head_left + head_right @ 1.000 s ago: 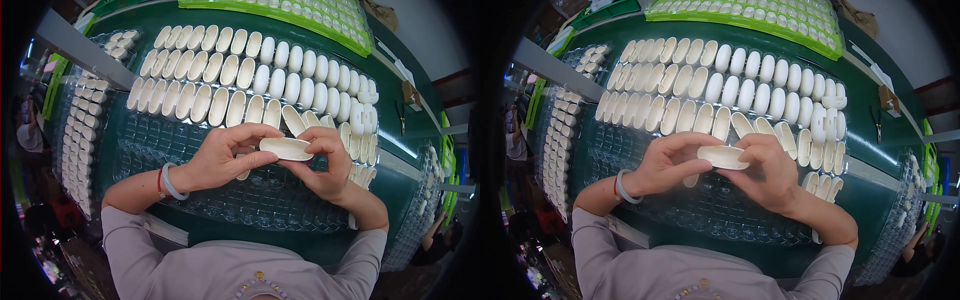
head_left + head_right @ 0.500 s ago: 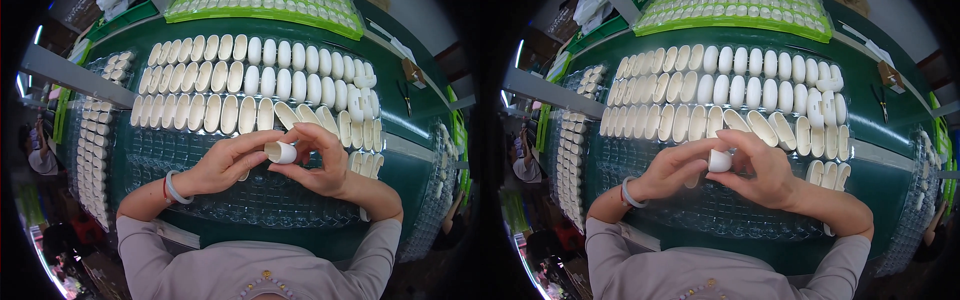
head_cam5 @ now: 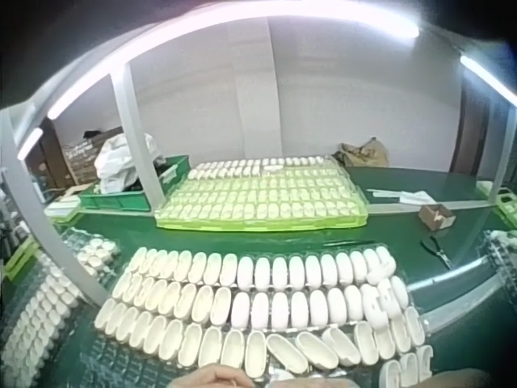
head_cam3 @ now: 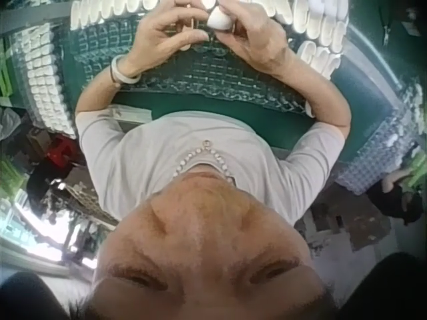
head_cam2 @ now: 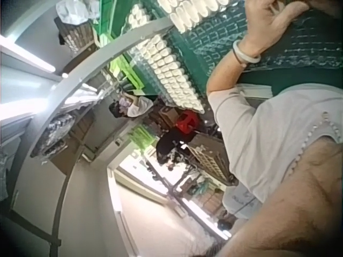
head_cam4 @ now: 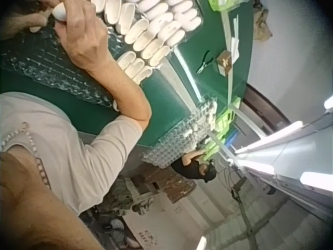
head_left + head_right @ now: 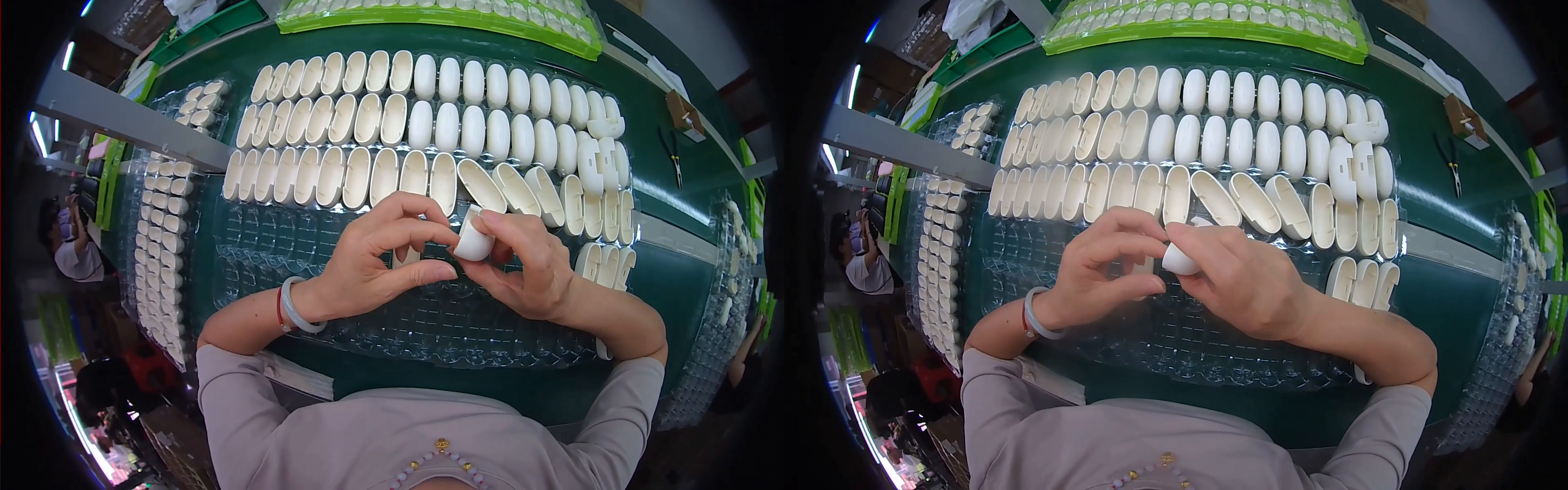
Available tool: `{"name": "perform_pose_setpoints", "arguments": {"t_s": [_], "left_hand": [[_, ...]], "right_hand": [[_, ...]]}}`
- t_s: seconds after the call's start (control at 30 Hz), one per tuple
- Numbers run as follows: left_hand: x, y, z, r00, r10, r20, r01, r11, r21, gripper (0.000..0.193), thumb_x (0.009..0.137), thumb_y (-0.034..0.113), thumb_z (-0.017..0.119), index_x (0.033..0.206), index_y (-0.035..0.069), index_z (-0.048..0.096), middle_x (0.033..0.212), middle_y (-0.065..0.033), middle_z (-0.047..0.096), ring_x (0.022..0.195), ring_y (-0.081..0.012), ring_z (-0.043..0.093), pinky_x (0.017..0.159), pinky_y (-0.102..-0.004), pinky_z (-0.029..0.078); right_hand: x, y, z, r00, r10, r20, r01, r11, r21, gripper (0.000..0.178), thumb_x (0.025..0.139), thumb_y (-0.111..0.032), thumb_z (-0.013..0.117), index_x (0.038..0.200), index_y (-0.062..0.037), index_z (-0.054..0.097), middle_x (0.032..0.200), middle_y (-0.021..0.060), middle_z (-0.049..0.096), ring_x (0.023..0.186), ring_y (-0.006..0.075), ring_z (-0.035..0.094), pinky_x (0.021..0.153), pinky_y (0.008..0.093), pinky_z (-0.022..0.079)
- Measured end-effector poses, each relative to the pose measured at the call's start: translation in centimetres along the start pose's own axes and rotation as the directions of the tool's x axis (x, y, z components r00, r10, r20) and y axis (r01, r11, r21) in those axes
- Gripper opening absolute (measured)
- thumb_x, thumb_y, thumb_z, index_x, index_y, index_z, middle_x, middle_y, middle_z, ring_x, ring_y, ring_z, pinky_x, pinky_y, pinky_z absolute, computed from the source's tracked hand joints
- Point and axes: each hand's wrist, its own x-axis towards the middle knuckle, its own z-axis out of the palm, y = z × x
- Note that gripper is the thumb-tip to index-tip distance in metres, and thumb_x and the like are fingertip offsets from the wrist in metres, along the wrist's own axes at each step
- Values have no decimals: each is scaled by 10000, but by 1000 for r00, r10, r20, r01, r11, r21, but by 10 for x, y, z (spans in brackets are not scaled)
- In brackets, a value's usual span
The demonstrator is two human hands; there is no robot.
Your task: The person assembles small oval plastic components by snapping two halves together by hand, then places each completed component into a structured plastic tray.
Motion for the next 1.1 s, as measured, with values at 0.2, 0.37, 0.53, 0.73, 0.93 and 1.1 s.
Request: {"name": "perform_pose_setpoints", "arguments": {"t_s": [0.2,0.37,0.53,0.73,0.93,1.1], "left_hand": [[1,-8,1,995,92,38,-77,956,-284,139,861,76,585,994,39,603,954,-47,547,764,-77,558,600,-216,448],[-4,-11,-9,989,-74,132,137,803,-580,185,950,132,453,1090,24,510,867,-14,547,702,-46,543,577,-185,442],[1,-17,-12,990,-30,138,102,830,-548,189,961,142,429,1087,23,505,844,-10,529,707,-41,521,625,-180,438],[6,-16,-25,1000,-4,30,18,868,-496,195,967,163,418,1078,27,505,796,11,486,666,-31,461,604,-170,400],[8,-17,-36,999,-34,-15,21,858,-513,184,959,146,423,1069,30,515,850,8,497,664,-28,441,584,-167,374],[9,-17,-37,997,-68,-47,32,844,-536,205,944,126,455,1110,21,511,910,-10,508,685,-39,469,589,-174,396]], "right_hand": [[5,1,3,994,-107,14,105,991,77,555,669,-35,740,1178,-56,520,1048,119,567,838,236,609,651,294,516],[8,4,2,953,218,212,-270,927,260,592,686,16,729,1214,-33,464,1103,130,537,672,145,631,596,239,495],[17,3,-2,971,153,185,-195,952,236,534,698,34,711,1181,-22,490,1073,135,541,712,154,642,597,249,502],[43,2,2,973,98,207,-143,966,216,513,690,28,718,1153,-16,500,1065,135,546,715,163,637,600,254,503],[57,14,22,995,-65,70,53,985,165,443,672,-5,744,1067,-16,542,999,123,579,688,159,618,589,255,496],[61,17,28,999,-39,30,32,977,210,421,673,-4,746,1046,-23,551,987,119,583,669,152,611,572,241,489]]}}
